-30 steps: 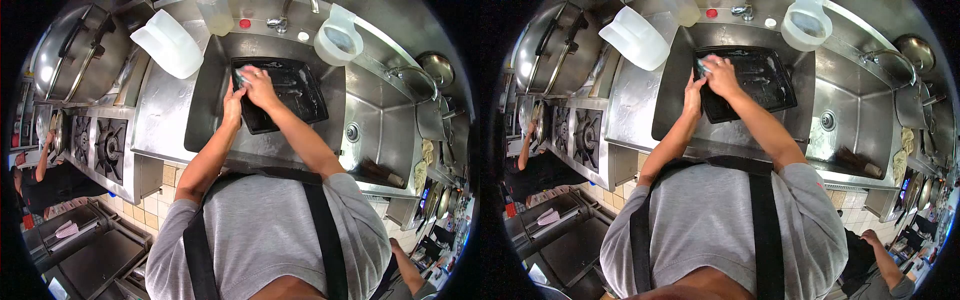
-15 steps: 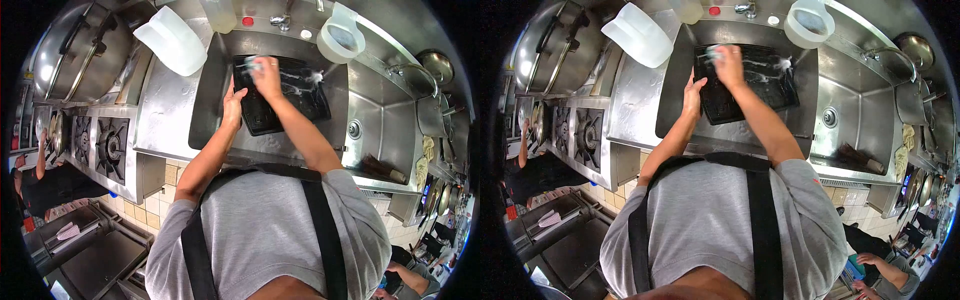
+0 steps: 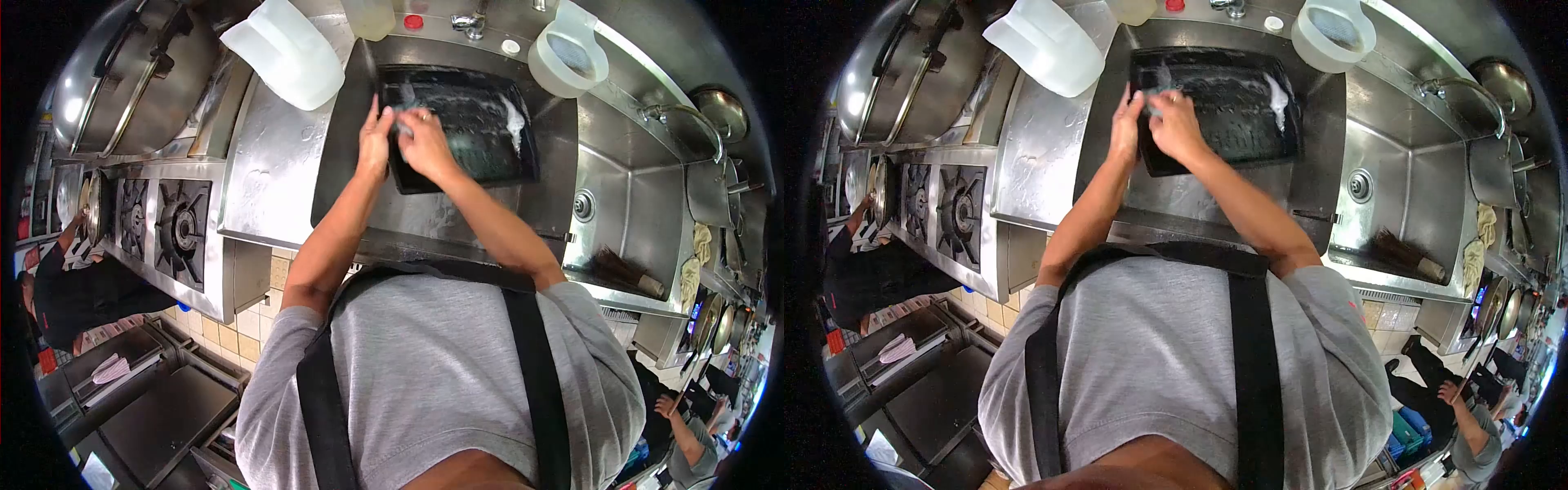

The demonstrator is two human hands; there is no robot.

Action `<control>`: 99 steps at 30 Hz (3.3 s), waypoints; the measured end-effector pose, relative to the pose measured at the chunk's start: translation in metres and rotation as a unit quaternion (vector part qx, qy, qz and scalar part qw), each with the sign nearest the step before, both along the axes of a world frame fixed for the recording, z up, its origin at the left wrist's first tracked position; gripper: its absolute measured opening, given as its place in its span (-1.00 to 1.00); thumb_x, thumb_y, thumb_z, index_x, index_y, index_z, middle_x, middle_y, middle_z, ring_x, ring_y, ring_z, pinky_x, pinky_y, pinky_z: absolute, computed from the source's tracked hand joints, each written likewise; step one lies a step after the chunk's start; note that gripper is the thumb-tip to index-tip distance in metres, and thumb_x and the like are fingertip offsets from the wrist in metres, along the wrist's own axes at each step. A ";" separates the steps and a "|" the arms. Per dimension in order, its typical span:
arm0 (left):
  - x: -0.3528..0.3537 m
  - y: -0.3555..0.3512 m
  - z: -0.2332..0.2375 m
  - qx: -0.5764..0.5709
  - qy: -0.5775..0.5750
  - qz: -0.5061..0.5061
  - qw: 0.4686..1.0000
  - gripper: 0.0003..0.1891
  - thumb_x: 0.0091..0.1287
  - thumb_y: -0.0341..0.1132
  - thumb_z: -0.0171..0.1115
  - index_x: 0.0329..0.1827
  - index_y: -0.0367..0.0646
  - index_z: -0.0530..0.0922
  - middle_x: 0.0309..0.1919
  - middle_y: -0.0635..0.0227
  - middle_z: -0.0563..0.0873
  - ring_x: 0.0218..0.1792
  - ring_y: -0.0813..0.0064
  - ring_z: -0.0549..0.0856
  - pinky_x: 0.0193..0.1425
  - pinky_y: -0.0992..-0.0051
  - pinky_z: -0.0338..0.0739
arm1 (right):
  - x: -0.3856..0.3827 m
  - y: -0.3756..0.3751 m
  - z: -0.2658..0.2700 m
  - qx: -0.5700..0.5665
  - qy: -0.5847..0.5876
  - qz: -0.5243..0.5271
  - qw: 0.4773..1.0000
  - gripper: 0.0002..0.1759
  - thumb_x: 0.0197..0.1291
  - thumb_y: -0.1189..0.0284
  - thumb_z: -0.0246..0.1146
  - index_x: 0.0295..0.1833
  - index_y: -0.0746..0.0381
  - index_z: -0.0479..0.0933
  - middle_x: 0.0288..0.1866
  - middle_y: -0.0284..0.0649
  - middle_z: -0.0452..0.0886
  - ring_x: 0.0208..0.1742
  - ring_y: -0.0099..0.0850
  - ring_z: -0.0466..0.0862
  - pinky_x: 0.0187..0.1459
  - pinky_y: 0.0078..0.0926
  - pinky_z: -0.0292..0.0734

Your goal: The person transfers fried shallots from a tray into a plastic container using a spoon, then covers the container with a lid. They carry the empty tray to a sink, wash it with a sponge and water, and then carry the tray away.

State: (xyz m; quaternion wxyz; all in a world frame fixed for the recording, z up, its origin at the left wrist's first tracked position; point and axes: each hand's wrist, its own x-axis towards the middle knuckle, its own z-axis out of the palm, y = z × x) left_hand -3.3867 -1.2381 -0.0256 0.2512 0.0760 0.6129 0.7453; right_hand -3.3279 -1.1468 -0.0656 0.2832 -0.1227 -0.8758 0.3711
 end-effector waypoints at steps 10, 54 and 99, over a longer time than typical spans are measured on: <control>-0.024 -0.010 0.007 0.069 0.019 0.025 0.997 -0.43 0.42 -0.31 0.11 0.46 -0.22 0.19 0.25 0.29 0.49 0.21 0.52 0.45 0.34 0.56 0.22 | 0.057 0.098 -0.081 -0.014 0.008 -0.105 0.994 -0.68 -0.03 0.59 0.25 -0.12 0.07 0.67 -0.11 -0.09 0.60 -0.08 -0.10 0.60 0.00 -0.28 0.52; -0.016 0.017 -0.045 0.001 0.096 0.043 0.994 -0.46 0.39 -0.33 0.15 0.40 -0.27 0.28 0.27 0.21 0.48 0.20 0.50 0.47 0.30 0.57 0.27 | 0.052 0.016 -0.029 -0.335 -0.186 0.146 0.912 -0.72 0.03 0.38 0.24 -0.15 0.25 0.67 -0.35 -0.06 0.69 -0.36 -0.40 0.67 -0.26 -0.45 0.53; -0.025 0.025 -0.056 -0.121 -0.071 -0.116 0.983 -0.36 0.35 -0.17 0.19 0.45 -0.17 0.23 0.25 0.24 0.50 0.25 0.45 0.45 0.32 0.52 0.26 | -0.063 0.226 0.036 0.170 -0.237 -0.043 0.956 -0.79 0.12 0.34 0.17 -0.22 0.16 0.67 -0.21 -0.05 0.68 -0.17 -0.04 0.67 -0.16 -0.11 0.58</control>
